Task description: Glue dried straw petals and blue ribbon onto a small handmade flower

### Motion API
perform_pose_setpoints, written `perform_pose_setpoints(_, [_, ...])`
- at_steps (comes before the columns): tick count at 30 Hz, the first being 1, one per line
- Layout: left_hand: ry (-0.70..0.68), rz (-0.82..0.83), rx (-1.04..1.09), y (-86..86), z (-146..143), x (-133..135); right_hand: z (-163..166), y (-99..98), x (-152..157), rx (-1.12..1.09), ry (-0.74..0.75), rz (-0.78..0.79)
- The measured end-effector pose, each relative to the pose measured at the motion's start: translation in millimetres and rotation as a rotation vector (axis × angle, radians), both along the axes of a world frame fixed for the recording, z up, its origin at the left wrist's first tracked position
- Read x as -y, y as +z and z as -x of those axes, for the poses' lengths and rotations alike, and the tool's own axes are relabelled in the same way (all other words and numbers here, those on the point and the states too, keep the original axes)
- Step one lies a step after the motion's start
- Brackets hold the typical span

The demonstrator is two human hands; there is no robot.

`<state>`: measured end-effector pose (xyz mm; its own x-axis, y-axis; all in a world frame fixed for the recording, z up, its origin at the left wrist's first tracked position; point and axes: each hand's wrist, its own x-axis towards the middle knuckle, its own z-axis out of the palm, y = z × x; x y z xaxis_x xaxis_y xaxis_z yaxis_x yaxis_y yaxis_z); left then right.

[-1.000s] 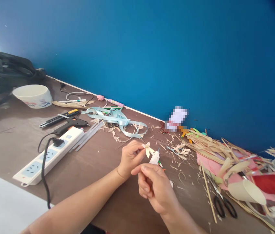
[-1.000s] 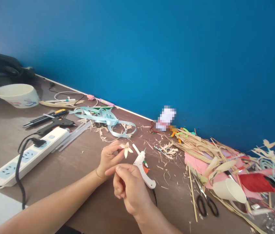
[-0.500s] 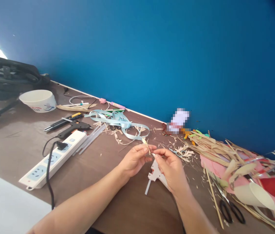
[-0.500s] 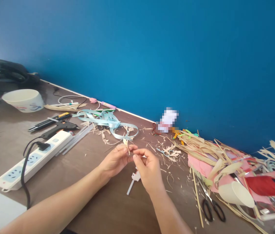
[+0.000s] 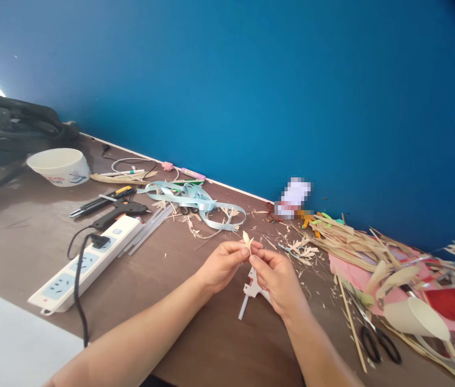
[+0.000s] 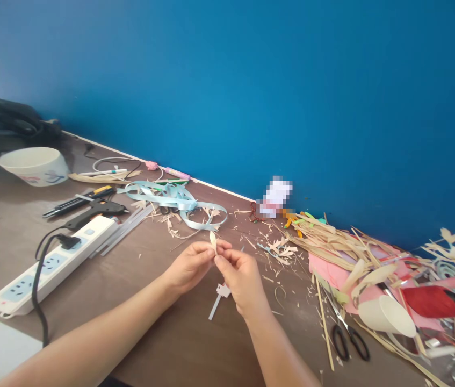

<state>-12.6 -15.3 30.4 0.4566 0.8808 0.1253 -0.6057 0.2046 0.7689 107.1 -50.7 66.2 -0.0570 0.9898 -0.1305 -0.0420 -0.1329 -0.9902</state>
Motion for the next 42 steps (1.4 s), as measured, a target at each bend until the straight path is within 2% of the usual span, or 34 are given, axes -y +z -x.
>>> perform_pose_setpoints(6, [0.079, -0.211, -0.108, 8.4, 8.0, 0.5, -0.7, -2.9, 4.6, 0.079, -0.004, -0.139])
perform_pose_setpoints(12, [0.109, -0.405, -0.174, 15.7, 15.0, -0.1, 1.1, 4.3, 10.4, 0.212, -0.024, -0.278])
perform_pose_setpoints(17, [0.176, -0.497, -0.232, 16.6, 17.1, -0.8, 2.5, 4.8, 13.8, 0.312, -0.026, -0.351])
perform_pose_setpoints(20, [0.187, -0.447, -0.218, 14.7, 16.2, -0.6, 3.8, 3.6, 14.5, 0.294, -0.022, -0.342])
perform_pose_setpoints(24, [0.135, -0.339, -0.173, 12.9, 14.7, -0.5, 4.3, 2.4, 14.4, 0.268, -0.021, -0.329])
perform_pose_setpoints(32, [0.161, -0.344, -0.179, 11.5, 14.9, -1.3, 2.3, 0.6, 12.4, 0.332, -0.047, -0.318])
perform_pose_setpoints(42, [0.114, -0.074, -0.005, 11.2, 14.4, -6.2, 3.2, 5.8, 11.1, 0.310, 0.032, -0.228])
